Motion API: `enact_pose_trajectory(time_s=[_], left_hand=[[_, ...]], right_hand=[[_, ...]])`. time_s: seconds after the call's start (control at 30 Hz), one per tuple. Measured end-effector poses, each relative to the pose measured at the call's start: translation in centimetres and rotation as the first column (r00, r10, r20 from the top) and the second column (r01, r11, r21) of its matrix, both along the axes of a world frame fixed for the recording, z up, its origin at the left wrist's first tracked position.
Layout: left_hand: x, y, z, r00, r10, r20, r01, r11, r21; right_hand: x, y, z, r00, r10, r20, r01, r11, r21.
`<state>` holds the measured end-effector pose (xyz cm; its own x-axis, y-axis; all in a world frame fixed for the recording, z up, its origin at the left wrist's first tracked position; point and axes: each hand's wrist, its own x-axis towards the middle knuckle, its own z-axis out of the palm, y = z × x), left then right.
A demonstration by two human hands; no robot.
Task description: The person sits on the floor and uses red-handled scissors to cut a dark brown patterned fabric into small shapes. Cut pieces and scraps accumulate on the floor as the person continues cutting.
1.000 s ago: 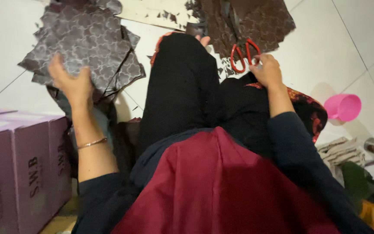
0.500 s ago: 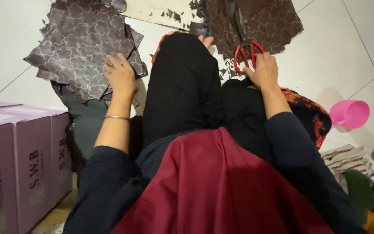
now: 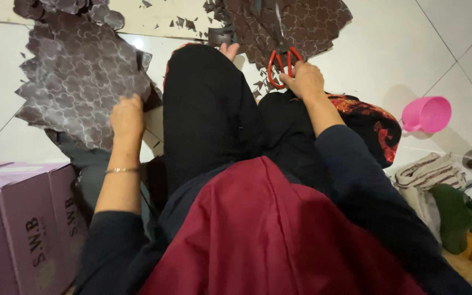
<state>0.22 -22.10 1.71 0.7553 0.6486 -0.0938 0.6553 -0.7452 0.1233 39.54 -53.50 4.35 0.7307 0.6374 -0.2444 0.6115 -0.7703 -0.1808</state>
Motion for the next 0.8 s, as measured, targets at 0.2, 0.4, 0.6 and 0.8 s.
enact_pose_trajectory(time_s=[0.2,0.4,0.6,0.8], left_hand=[[-0.7,-3.0,0.3,0.951,-0.229,-0.208,0.149,0.928,-0.343],[3.7,-2.4,11.3,0.903,0.124,0.411,0.182,0.756,-0.628],[7.8,-5.2,25.2,0.57,-0.322,0.756,0.797,0.441,-0.413],[9.6,-13.3,28.8,0.267,-0.508,0.819,0.676,-0.507,-0.535]], right_hand=[[-0.1,-0.2,0.1,0.998,0.01,0.06,-0.019,0.988,0.151],[-0.1,0.1,-0.4,0.998,0.055,0.033,-0.062,0.969,0.241],[-0.4,0.1,0.2,0.997,-0.066,-0.042,0.073,0.98,0.187],[-0.8,0.1,0.7,0.988,-0.07,-0.14,0.089,0.987,0.133]])
